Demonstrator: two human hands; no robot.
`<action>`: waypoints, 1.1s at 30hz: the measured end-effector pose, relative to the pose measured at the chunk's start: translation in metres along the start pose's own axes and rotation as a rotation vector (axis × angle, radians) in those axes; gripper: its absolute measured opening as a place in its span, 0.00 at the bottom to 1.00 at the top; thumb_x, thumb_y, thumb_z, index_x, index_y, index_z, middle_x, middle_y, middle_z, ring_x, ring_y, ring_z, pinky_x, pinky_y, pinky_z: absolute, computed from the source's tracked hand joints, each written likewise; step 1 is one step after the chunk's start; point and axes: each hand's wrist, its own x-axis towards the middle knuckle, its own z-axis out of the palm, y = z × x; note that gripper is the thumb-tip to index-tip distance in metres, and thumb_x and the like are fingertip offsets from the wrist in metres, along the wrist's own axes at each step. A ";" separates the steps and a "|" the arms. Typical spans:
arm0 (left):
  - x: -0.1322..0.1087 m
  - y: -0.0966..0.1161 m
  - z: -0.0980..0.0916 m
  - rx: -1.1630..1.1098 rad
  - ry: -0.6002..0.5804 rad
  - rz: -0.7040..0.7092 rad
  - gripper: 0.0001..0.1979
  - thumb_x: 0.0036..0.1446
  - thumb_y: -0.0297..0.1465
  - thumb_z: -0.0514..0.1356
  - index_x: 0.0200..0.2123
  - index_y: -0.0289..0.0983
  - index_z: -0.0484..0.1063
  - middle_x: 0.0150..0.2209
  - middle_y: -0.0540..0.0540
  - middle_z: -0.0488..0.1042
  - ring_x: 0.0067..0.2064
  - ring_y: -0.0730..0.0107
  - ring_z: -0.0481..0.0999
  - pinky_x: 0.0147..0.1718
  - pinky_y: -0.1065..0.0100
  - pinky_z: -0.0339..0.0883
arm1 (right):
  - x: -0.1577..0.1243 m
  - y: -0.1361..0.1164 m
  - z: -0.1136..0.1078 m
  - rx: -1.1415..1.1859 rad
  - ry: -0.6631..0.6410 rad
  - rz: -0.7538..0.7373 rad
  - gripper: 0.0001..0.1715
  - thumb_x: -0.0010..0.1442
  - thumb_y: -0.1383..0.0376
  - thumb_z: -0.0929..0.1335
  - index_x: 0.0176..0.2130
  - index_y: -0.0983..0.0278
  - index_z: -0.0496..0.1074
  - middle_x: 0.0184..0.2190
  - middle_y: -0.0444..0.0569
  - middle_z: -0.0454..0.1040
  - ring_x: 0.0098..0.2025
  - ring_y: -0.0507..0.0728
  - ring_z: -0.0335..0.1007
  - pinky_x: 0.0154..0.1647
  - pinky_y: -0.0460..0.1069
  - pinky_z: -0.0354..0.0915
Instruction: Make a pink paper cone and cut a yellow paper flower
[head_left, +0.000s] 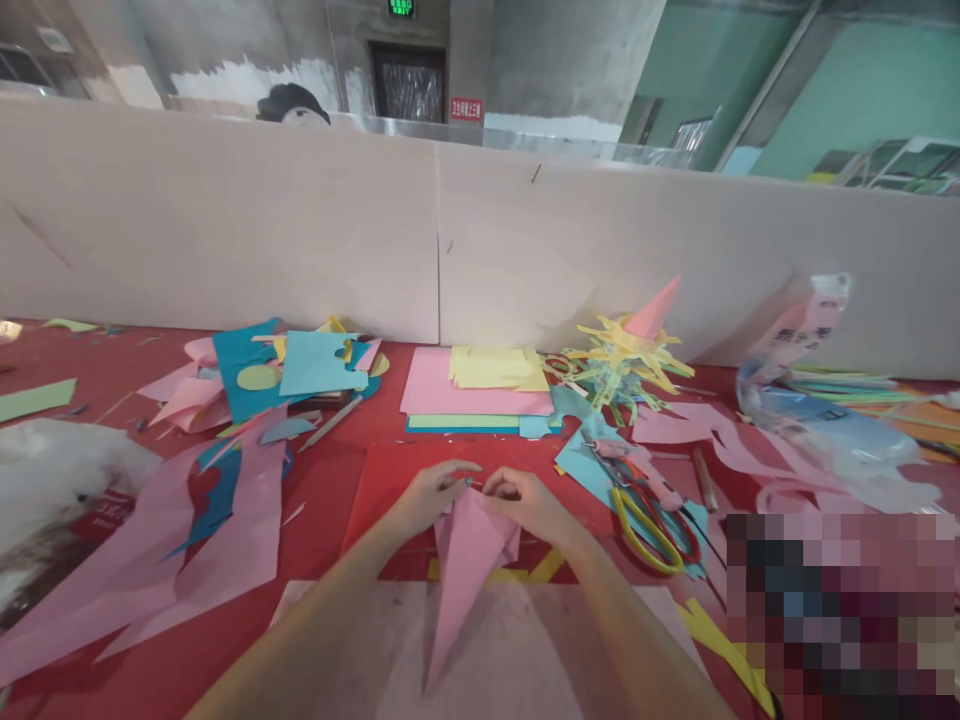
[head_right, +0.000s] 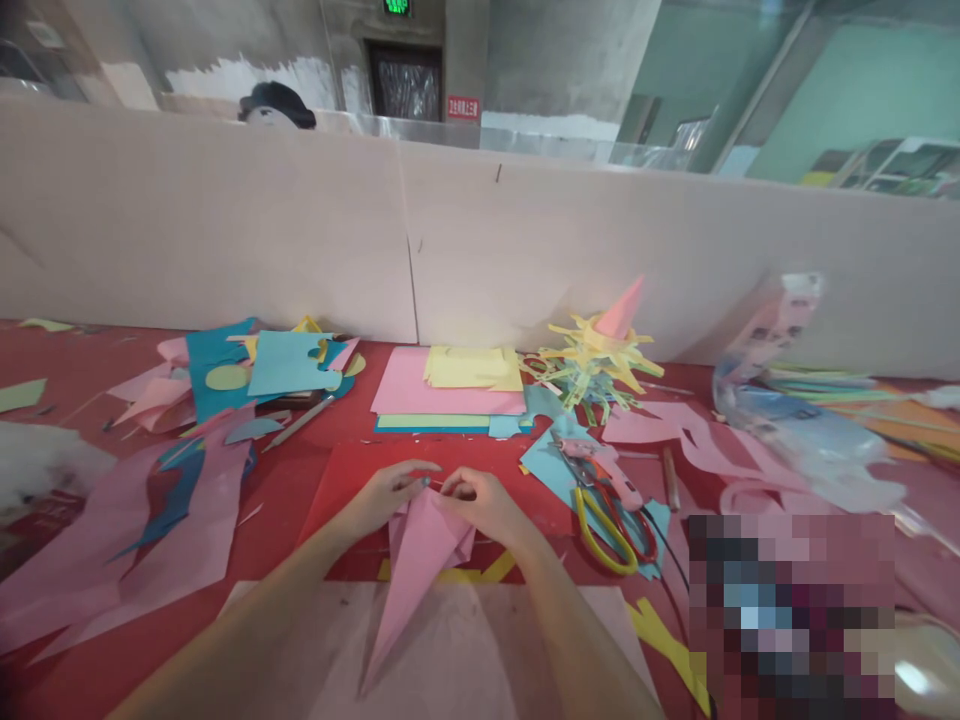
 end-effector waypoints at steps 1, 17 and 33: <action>0.000 0.001 0.001 0.013 0.007 0.002 0.20 0.51 0.39 0.57 0.44 0.34 0.71 0.19 0.54 0.61 0.20 0.79 0.53 0.19 0.75 0.48 | 0.000 0.000 0.001 -0.001 0.002 -0.003 0.17 0.50 0.54 0.69 0.31 0.65 0.70 0.21 0.42 0.70 0.24 0.50 0.62 0.24 0.44 0.56; -0.002 0.002 -0.011 -0.406 -0.105 -0.061 0.20 0.42 0.33 0.66 0.40 0.33 0.73 0.43 0.39 0.75 0.45 0.56 0.73 0.46 0.59 0.64 | 0.007 0.018 0.005 0.325 0.609 -0.062 0.17 0.54 0.52 0.65 0.34 0.61 0.60 0.15 0.34 0.56 0.15 0.47 0.51 0.14 0.42 0.53; 0.004 -0.011 0.026 -0.367 0.430 -0.060 0.19 0.43 0.44 0.63 0.24 0.31 0.70 0.21 0.49 0.69 0.25 0.73 0.68 0.28 0.70 0.65 | -0.006 0.007 -0.006 -0.125 0.540 -0.162 0.20 0.58 0.49 0.60 0.31 0.63 0.66 0.26 0.48 0.73 0.26 0.55 0.69 0.29 0.47 0.63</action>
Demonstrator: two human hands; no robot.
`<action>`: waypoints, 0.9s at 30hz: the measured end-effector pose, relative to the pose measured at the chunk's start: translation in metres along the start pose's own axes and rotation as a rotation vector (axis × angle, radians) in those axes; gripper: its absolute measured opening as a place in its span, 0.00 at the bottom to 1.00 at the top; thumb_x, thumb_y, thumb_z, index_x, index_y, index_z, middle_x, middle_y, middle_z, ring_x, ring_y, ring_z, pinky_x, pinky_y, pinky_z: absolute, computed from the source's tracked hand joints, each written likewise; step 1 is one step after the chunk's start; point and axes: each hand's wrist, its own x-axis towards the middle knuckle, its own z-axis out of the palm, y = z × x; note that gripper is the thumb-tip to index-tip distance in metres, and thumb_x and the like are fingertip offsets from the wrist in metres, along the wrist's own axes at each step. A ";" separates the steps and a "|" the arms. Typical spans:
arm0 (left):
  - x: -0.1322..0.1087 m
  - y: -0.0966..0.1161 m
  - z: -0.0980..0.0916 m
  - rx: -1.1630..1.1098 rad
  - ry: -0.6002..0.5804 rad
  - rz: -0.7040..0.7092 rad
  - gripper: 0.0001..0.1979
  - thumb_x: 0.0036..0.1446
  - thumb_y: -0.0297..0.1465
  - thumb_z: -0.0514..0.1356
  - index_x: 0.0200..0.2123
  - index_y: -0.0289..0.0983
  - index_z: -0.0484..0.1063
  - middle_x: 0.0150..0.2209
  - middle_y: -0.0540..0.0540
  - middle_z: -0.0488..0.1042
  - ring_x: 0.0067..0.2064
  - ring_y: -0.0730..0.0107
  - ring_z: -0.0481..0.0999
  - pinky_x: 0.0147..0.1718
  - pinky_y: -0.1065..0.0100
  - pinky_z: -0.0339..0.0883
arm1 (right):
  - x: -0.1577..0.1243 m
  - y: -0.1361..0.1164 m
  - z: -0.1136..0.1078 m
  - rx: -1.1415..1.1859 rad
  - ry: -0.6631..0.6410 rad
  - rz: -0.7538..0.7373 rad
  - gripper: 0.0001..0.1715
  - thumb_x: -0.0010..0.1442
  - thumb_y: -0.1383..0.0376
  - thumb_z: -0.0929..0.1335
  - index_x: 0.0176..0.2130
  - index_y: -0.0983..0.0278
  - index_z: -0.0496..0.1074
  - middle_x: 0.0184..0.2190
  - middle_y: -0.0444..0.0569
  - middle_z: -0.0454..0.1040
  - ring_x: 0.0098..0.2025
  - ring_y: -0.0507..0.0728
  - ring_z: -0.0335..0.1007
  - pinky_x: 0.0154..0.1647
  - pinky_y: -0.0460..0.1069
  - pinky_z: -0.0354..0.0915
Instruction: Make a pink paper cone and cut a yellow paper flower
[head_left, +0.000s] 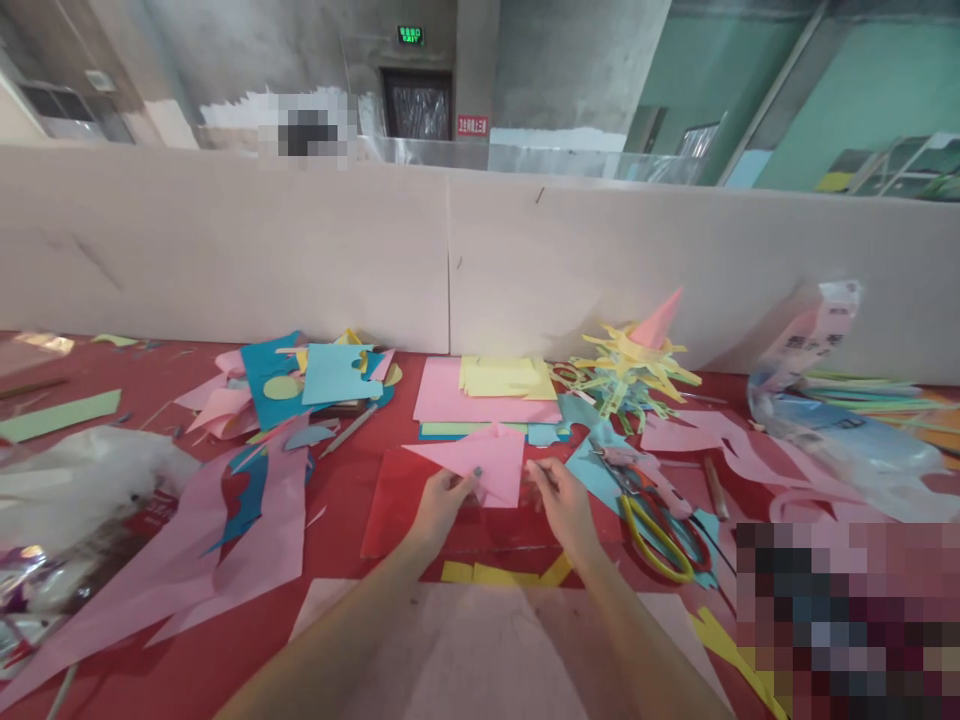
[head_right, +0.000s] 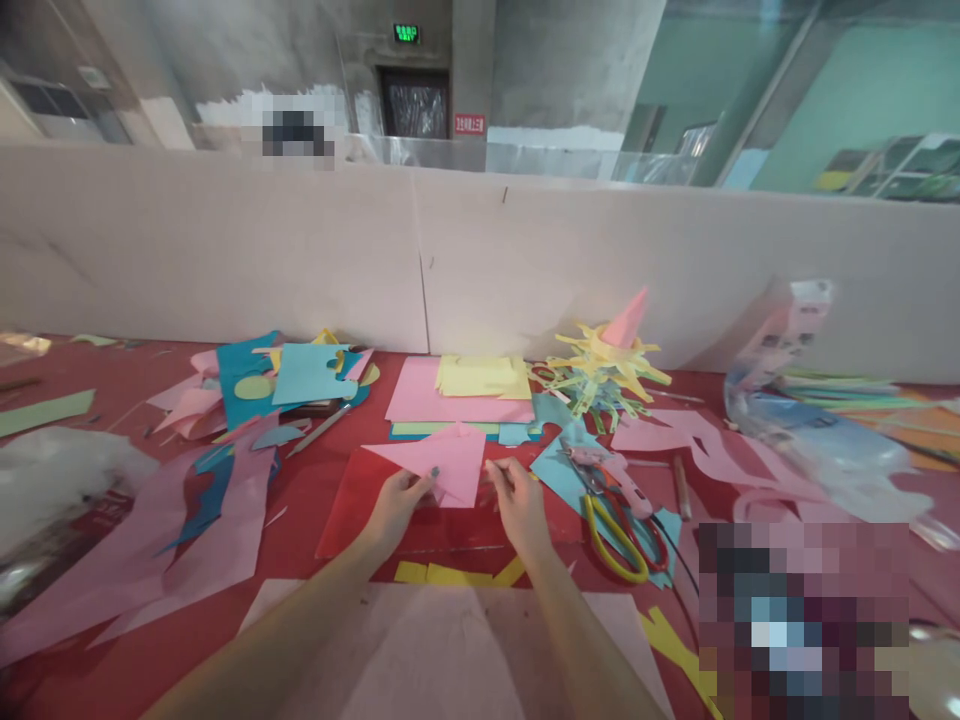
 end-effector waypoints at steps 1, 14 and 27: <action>0.000 0.000 0.000 -0.003 0.014 0.010 0.19 0.43 0.44 0.63 0.24 0.31 0.69 0.21 0.50 0.68 0.24 0.74 0.67 0.27 0.71 0.64 | -0.001 -0.002 -0.006 -0.025 -0.013 0.004 0.20 0.59 0.49 0.59 0.33 0.62 0.66 0.27 0.48 0.74 0.24 0.54 0.69 0.27 0.47 0.63; 0.003 -0.002 -0.002 0.050 -0.015 0.026 0.21 0.44 0.44 0.62 0.32 0.31 0.73 0.31 0.43 0.75 0.32 0.67 0.72 0.33 0.69 0.65 | 0.003 0.034 -0.144 -1.029 0.256 0.421 0.20 0.55 0.57 0.62 0.43 0.65 0.71 0.41 0.60 0.71 0.42 0.64 0.69 0.38 0.53 0.63; 0.006 -0.006 -0.005 0.099 -0.047 0.043 0.18 0.46 0.44 0.61 0.28 0.32 0.71 0.28 0.46 0.74 0.30 0.68 0.71 0.31 0.70 0.64 | 0.027 0.047 -0.161 -1.126 0.094 0.635 0.29 0.60 0.54 0.55 0.41 0.72 0.73 0.38 0.66 0.74 0.42 0.67 0.71 0.40 0.55 0.64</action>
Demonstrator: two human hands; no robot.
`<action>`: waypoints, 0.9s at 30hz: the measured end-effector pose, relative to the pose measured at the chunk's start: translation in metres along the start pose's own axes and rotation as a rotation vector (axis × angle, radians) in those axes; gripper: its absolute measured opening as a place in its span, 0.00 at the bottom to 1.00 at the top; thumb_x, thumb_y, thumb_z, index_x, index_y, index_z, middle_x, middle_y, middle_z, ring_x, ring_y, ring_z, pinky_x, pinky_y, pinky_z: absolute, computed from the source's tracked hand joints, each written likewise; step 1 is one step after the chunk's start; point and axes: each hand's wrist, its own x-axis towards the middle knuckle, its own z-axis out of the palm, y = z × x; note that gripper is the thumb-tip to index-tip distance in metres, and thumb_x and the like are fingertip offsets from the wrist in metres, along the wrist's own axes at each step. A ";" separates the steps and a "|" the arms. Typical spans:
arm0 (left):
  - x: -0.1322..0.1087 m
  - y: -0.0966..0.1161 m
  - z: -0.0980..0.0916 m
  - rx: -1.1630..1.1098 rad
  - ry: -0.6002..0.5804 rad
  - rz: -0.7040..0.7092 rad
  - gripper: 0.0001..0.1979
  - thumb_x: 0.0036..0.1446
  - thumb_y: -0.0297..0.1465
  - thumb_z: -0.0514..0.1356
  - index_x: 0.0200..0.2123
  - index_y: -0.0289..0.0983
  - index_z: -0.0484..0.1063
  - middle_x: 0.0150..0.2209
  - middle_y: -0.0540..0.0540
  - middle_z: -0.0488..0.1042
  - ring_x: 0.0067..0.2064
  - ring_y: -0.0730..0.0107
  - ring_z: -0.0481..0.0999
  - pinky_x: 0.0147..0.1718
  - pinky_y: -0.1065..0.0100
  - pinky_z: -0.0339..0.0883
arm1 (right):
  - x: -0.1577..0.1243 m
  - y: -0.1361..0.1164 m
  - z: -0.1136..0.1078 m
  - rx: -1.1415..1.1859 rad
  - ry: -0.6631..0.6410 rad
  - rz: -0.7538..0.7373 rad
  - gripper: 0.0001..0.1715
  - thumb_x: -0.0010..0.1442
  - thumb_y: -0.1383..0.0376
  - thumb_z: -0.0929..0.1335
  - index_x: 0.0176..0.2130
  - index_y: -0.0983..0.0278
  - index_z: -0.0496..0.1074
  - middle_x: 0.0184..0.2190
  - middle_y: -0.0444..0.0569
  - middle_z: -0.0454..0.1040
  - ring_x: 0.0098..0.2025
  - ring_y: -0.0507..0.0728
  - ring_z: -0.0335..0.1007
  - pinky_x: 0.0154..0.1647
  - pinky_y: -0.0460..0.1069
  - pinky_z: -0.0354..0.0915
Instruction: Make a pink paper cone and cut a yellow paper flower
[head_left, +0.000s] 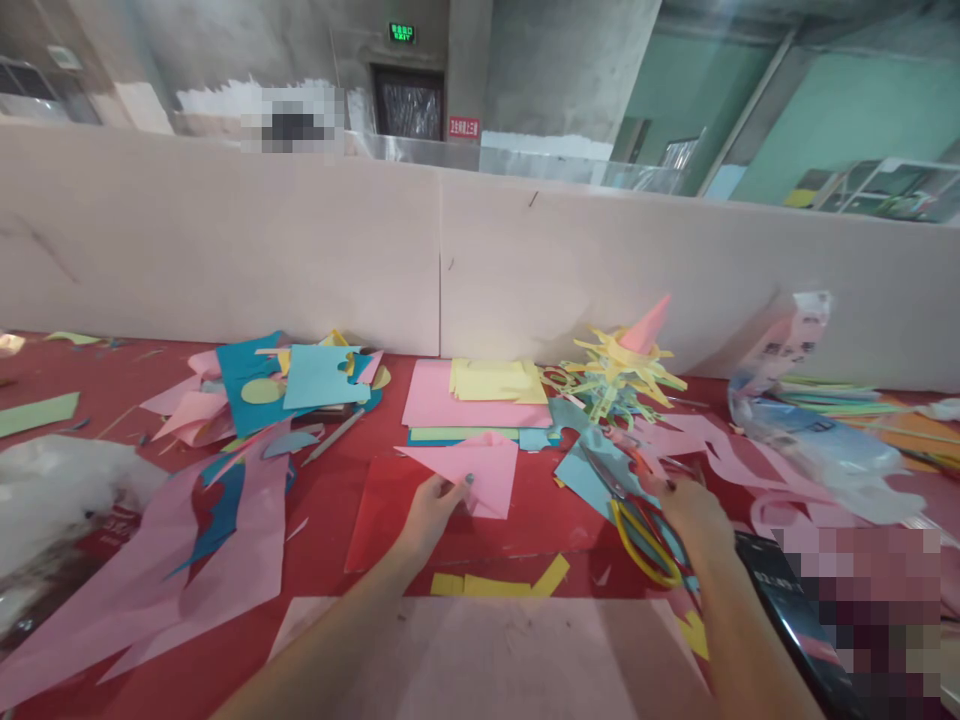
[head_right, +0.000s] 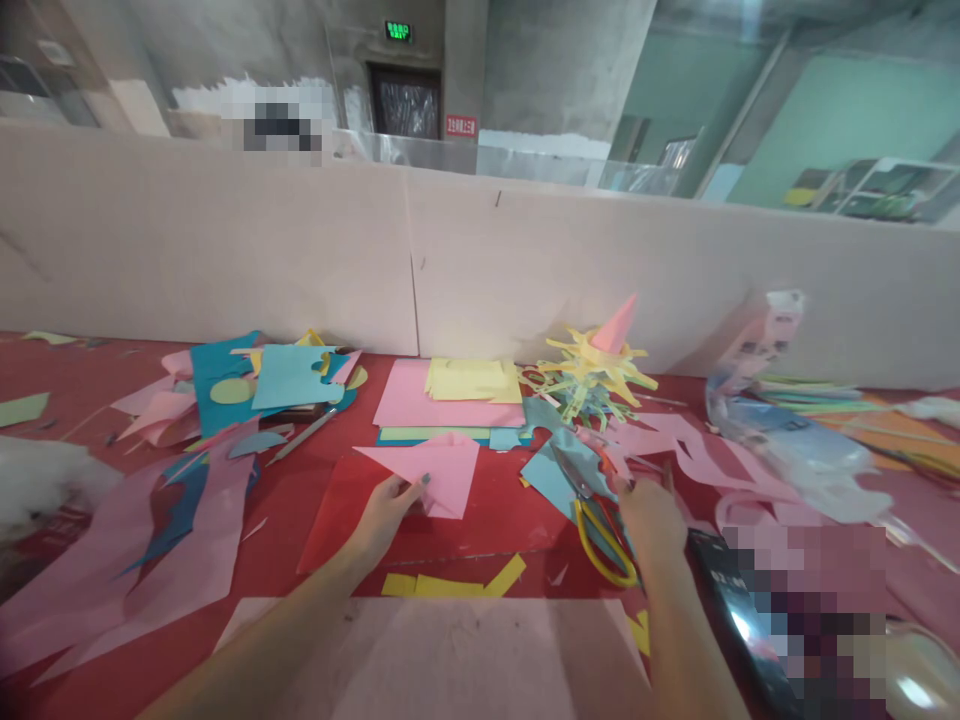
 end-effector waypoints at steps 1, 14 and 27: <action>0.000 0.000 0.000 -0.001 0.004 0.002 0.18 0.46 0.44 0.61 0.28 0.32 0.71 0.27 0.46 0.74 0.30 0.68 0.71 0.31 0.70 0.64 | 0.001 -0.003 -0.003 0.005 0.023 0.019 0.29 0.59 0.54 0.55 0.41 0.72 0.72 0.38 0.65 0.74 0.42 0.67 0.71 0.39 0.55 0.64; -0.005 0.018 0.004 -0.054 0.027 -0.027 0.19 0.42 0.44 0.63 0.27 0.32 0.73 0.25 0.47 0.73 0.29 0.69 0.70 0.29 0.71 0.63 | -0.016 0.014 0.014 -0.033 -0.173 -0.247 0.13 0.52 0.58 0.64 0.27 0.63 0.72 0.31 0.57 0.76 0.36 0.63 0.73 0.35 0.52 0.63; -0.006 0.021 0.006 -0.096 0.054 -0.050 0.19 0.40 0.44 0.65 0.27 0.32 0.73 0.22 0.47 0.72 0.30 0.66 0.71 0.30 0.69 0.65 | -0.035 -0.008 0.017 0.036 -0.167 -0.129 0.20 0.50 0.59 0.63 0.40 0.69 0.67 0.35 0.62 0.75 0.39 0.65 0.73 0.32 0.51 0.62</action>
